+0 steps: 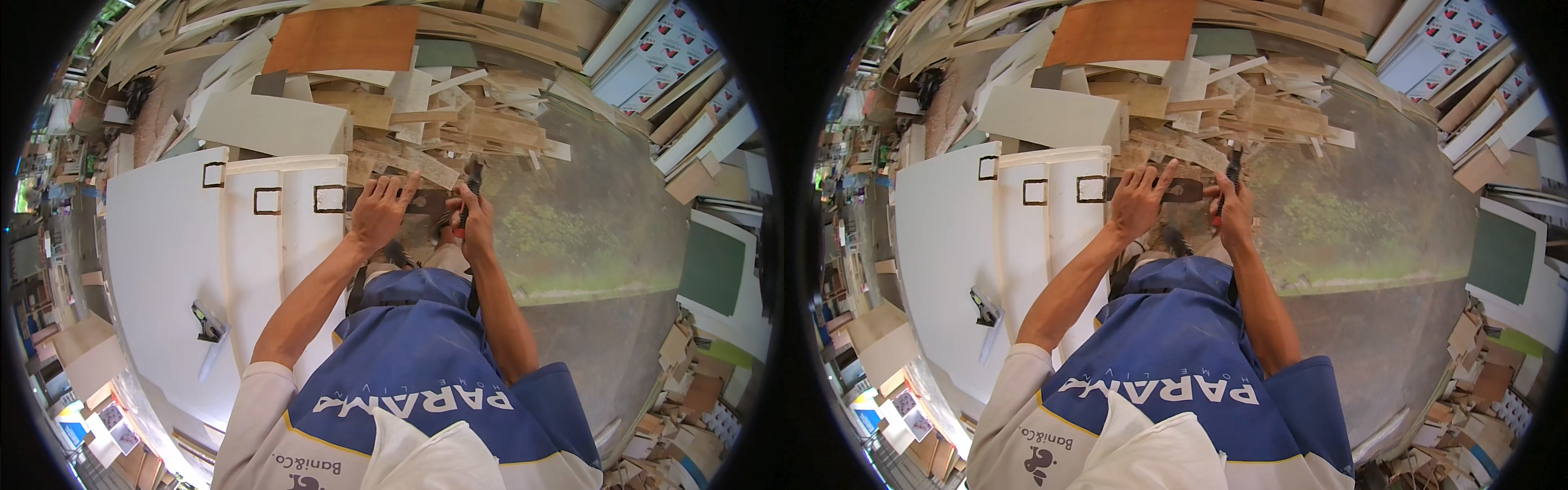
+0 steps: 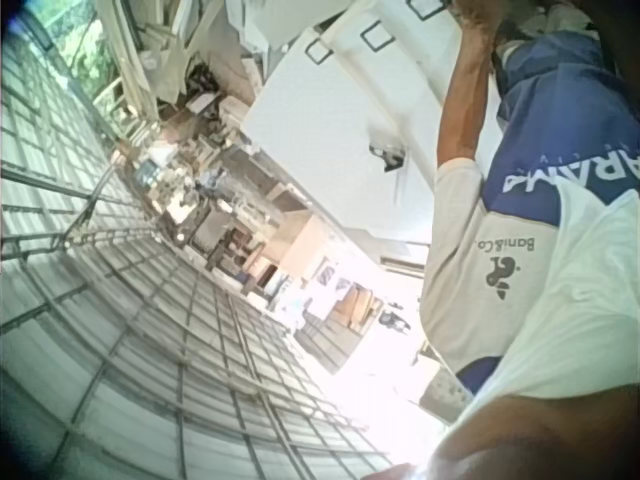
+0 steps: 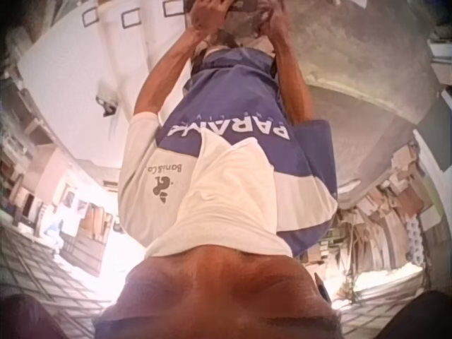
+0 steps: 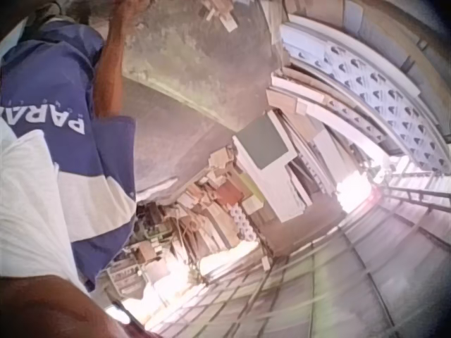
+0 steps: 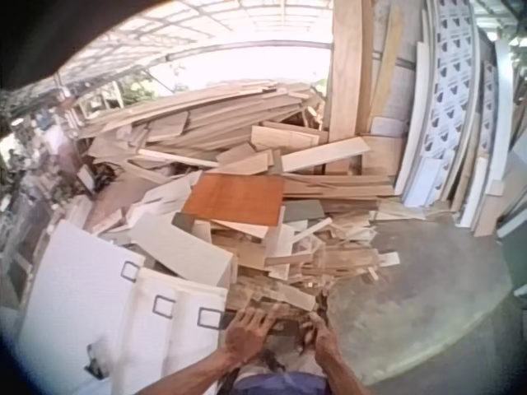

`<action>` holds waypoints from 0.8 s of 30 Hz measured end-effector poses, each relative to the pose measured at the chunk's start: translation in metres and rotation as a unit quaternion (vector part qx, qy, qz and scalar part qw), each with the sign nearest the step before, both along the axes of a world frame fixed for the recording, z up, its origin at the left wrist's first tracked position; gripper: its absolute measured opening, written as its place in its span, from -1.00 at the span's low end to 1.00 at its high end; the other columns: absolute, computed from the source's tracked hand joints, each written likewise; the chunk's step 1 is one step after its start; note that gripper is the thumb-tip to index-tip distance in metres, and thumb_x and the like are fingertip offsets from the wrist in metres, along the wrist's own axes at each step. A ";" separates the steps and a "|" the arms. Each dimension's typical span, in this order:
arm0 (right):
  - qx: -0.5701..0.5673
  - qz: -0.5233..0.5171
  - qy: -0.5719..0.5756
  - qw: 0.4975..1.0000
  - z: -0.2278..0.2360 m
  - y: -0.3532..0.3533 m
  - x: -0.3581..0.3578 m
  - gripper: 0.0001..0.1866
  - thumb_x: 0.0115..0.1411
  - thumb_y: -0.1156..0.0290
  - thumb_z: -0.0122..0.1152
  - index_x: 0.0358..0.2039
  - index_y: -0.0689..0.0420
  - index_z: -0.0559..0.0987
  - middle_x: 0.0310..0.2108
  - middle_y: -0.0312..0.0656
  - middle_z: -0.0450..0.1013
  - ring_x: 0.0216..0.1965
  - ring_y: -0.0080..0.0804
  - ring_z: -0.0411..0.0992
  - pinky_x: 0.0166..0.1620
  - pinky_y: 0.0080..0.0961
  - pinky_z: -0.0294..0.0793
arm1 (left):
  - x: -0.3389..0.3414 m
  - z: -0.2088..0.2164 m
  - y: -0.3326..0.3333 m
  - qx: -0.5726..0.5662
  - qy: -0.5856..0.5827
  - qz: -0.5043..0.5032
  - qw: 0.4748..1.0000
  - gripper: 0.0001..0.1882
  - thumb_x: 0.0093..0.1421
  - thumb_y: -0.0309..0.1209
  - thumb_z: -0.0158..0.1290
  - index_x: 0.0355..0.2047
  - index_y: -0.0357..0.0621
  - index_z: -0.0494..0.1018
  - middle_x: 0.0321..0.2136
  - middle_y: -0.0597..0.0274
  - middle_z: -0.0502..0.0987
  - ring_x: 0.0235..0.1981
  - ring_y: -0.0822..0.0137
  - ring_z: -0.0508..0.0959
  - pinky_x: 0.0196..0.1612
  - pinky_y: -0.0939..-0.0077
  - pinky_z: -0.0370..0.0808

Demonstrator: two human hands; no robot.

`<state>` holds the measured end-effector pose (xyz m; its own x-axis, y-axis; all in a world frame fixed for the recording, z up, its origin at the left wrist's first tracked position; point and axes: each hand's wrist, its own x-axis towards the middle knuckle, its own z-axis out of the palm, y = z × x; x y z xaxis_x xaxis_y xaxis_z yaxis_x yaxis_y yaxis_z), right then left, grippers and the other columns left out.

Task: The person uses a hammer and a chisel to remove small sections of wood from a white panel, carefully striking the chisel to carve out rectangular notches.

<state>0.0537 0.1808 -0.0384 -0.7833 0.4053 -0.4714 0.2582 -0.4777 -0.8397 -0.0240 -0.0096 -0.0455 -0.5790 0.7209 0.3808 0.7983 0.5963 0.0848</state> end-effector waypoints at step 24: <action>-0.138 -0.063 -0.119 0.981 0.050 -0.024 0.051 -0.83 0.27 0.29 0.16 -0.37 0.06 0.41 -0.63 -0.38 0.26 -0.69 -0.60 0.24 -0.67 -0.60 0.25 | 0.000 0.002 0.000 0.026 -0.034 0.018 0.999 -0.29 0.05 -0.50 0.05 0.30 -0.12 0.33 -0.32 0.21 0.45 -0.20 0.19 0.46 -0.08 0.29 0.40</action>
